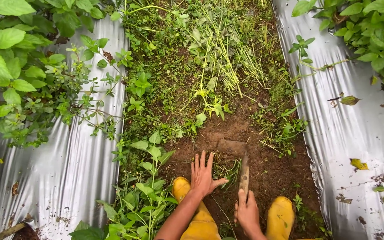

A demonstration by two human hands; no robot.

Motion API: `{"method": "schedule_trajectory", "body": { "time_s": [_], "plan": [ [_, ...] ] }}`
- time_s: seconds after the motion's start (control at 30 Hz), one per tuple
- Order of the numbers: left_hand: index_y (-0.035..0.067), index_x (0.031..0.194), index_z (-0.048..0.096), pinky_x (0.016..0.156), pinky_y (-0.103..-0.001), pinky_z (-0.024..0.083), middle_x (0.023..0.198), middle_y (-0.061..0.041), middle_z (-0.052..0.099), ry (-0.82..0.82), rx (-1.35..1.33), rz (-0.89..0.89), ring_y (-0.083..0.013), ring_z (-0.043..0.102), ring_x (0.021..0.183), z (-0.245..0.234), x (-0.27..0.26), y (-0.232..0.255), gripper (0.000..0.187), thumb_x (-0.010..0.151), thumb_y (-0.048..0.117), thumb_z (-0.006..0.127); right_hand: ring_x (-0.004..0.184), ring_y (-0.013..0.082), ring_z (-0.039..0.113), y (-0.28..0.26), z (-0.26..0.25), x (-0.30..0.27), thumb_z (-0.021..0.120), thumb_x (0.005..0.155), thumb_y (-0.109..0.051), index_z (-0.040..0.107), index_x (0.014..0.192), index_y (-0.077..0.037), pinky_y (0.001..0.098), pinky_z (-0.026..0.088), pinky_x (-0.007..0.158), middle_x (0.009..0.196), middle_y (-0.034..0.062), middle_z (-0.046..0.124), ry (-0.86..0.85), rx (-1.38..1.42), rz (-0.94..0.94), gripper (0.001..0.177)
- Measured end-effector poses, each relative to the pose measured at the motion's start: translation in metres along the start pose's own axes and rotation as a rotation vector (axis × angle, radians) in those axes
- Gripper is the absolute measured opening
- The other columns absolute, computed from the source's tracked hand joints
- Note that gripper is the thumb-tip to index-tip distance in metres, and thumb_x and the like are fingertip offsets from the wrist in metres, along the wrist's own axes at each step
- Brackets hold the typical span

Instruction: The person uses a hand hoe to remove weeds from the soil between two rows of plants in a garden. They repeatedly strike the ground to loosen the soil and pull out the unwanted vegetation by hand.

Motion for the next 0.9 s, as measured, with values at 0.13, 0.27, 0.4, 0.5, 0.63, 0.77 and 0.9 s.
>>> {"method": "schedule_trajectory", "body": {
  "time_s": [0.13,0.27,0.4,0.5,0.63,0.77,0.9],
  "plan": [
    [0.019,0.165,-0.006,0.122,-0.063,0.012,0.17,-0.023,-0.003,-0.167,-0.017,-0.162,-0.0463,0.001,0.155,0.015,-0.003,-0.001,0.138,0.072,0.074,0.08,0.05,0.0174,0.049,-0.004,-0.019,0.011,0.039,0.114,-0.036,0.049,0.111,-0.009,0.0321,0.047,0.038,0.072,0.0072,0.056,0.116,0.195,-0.112,0.029],
    [0.013,0.165,0.001,0.111,-0.053,0.04,0.154,-0.017,0.033,-0.109,0.03,-0.214,-0.0374,0.035,0.136,0.02,0.004,0.0,0.13,0.079,0.053,0.09,0.052,0.0163,0.046,-0.005,-0.039,0.027,0.038,0.117,-0.033,0.047,0.116,-0.01,0.0304,0.046,0.039,0.077,0.0068,0.053,0.22,0.391,-0.105,0.024],
    [0.017,0.166,-0.005,0.121,-0.055,0.032,0.167,-0.024,0.014,-0.216,-0.129,-0.31,-0.0462,0.014,0.153,0.024,-0.001,0.001,0.119,0.089,0.03,0.086,0.046,0.0176,0.045,0.011,0.001,0.004,0.037,0.118,-0.033,0.051,0.105,-0.007,0.0306,0.042,0.036,0.068,0.0069,0.054,0.081,0.443,-0.07,0.032],
    [0.014,0.165,-0.005,0.123,-0.053,0.03,0.169,-0.021,0.009,-0.259,-0.131,-0.316,-0.0464,0.014,0.154,0.043,0.0,-0.011,0.109,0.095,0.026,0.078,0.05,0.0192,0.047,0.017,0.027,-0.01,0.04,0.111,-0.04,0.05,0.113,-0.008,0.0355,0.045,0.037,0.072,0.0088,0.053,0.003,0.313,-0.02,0.033],
    [0.012,0.164,0.007,0.126,-0.05,0.024,0.167,-0.024,0.014,-0.211,-0.172,-0.287,-0.045,0.02,0.152,0.051,0.0,-0.02,0.097,0.097,0.029,0.075,0.049,0.0188,0.048,0.01,0.023,-0.017,0.04,0.112,-0.038,0.048,0.111,-0.009,0.0347,0.045,0.037,0.072,0.0092,0.053,0.079,0.288,-0.032,0.03],
    [0.011,0.165,0.003,0.119,-0.054,0.036,0.163,-0.026,0.023,-0.17,-0.219,-0.287,-0.0434,0.033,0.146,0.022,-0.008,-0.004,0.105,0.093,0.018,0.079,0.044,0.02,0.044,0.004,0.006,-0.005,0.039,0.112,-0.036,0.045,0.103,-0.007,0.0371,0.045,0.035,0.067,0.0109,0.05,0.237,0.37,-0.093,0.031],
    [0.018,0.165,-0.016,0.108,-0.049,0.05,0.148,-0.023,0.043,-0.135,-0.245,-0.298,-0.037,0.054,0.127,-0.003,-0.013,0.01,0.126,0.088,0.012,0.085,0.047,0.0168,0.045,0.017,0.024,0.003,0.038,0.115,-0.035,0.045,0.106,-0.01,0.033,0.047,0.036,0.069,0.0069,0.05,0.137,0.437,-0.079,0.028]
  ]
}}
Point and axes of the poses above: each hand's wrist, its own x-axis towards the middle knuckle, its own z-axis out of the palm, y = z × x, the point moved 8 cm from there along x, towards the middle knuckle
